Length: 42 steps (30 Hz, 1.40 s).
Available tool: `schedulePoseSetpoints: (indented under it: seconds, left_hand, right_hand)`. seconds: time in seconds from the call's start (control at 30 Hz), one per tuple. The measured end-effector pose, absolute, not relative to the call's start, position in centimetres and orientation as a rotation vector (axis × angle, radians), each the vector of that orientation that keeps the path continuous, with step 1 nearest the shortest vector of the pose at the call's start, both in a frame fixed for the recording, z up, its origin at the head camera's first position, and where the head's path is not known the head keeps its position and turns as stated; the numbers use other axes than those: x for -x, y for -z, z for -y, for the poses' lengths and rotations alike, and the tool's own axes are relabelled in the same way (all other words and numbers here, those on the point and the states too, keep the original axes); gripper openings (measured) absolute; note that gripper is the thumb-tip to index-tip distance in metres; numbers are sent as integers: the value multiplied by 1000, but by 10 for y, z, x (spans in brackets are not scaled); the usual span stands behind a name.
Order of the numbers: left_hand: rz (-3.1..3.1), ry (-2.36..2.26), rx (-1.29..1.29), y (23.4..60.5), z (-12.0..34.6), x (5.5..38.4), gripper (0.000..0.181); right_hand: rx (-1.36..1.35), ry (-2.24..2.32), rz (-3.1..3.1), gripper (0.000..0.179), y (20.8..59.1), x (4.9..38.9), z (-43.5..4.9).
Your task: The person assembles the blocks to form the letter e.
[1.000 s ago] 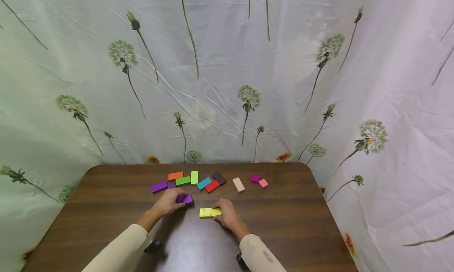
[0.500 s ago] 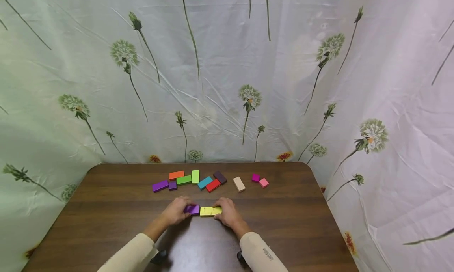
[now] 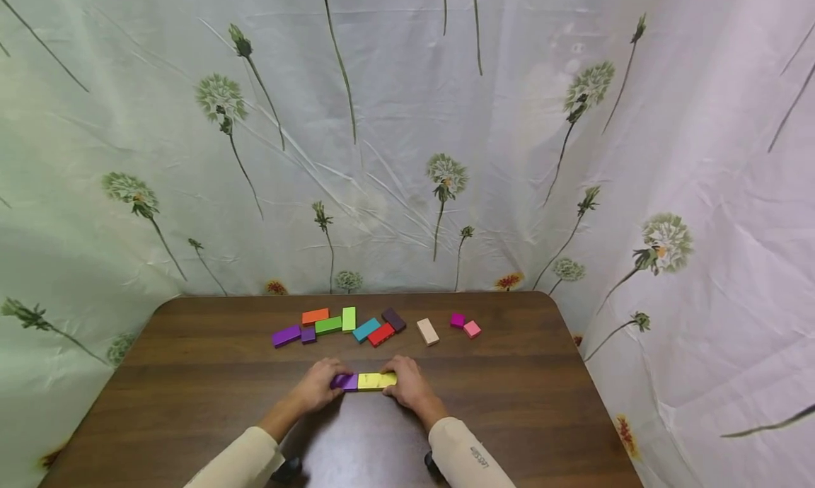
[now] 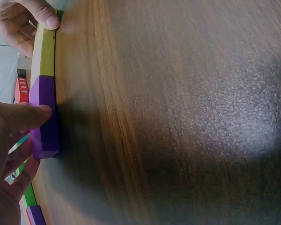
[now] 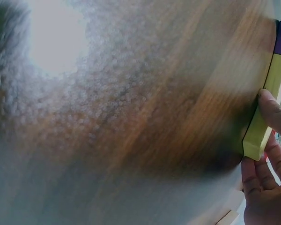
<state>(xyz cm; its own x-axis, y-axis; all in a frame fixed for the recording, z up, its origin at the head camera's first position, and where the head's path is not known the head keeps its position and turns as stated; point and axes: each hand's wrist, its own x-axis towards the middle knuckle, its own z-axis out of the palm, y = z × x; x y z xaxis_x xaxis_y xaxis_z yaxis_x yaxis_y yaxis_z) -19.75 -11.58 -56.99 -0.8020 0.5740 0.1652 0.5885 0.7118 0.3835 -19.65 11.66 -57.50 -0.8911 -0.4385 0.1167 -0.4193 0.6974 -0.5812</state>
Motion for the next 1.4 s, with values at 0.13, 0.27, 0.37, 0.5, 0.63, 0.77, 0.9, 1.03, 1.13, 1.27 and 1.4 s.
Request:
schedulePoseSetpoints:
  seconds: [0.13,0.27,0.37,0.5,0.63,0.77,0.9,1.03,1.13,1.27,1.4]
  left_hand:
    - [2870,675,964,570,118,196,29]
    - [2874,665,955,571,120,195,29]
    - [2867,662,946,571,121,196,28]
    - [2868,673,916,572,121,197,28]
    - [2909,707,874,572,118,196,27]
    - [2934,738,848,572,115,195,27]
    - [2934,741,836,571,114,196,28]
    - [2946,768,818,569,113,198,29]
    - [2964,805,790,569,113,199,30]
    - [2983,839,756,570,113,199,31]
    - [2998,857,728,569,112,199,32]
  right_hand:
    - [710,971,-2848,27,575,196,-114]
    - [688,944,-2849,28,574,196,-111]
    - [683,923,-2849,28,573,197,-110]
    - [672,911,-2839,27,572,198,-108]
    - [660,877,-2836,27,570,198,-110]
    - [689,849,-2837,26,571,197,-112]
    - [715,841,-2833,27,571,198,-114]
    - [728,810,-2818,27,570,200,-114]
    - [739,776,-2810,27,569,203,-114]
    - [750,754,-2796,28,569,204,-114]
    - [749,742,-2784,28,569,204,-115]
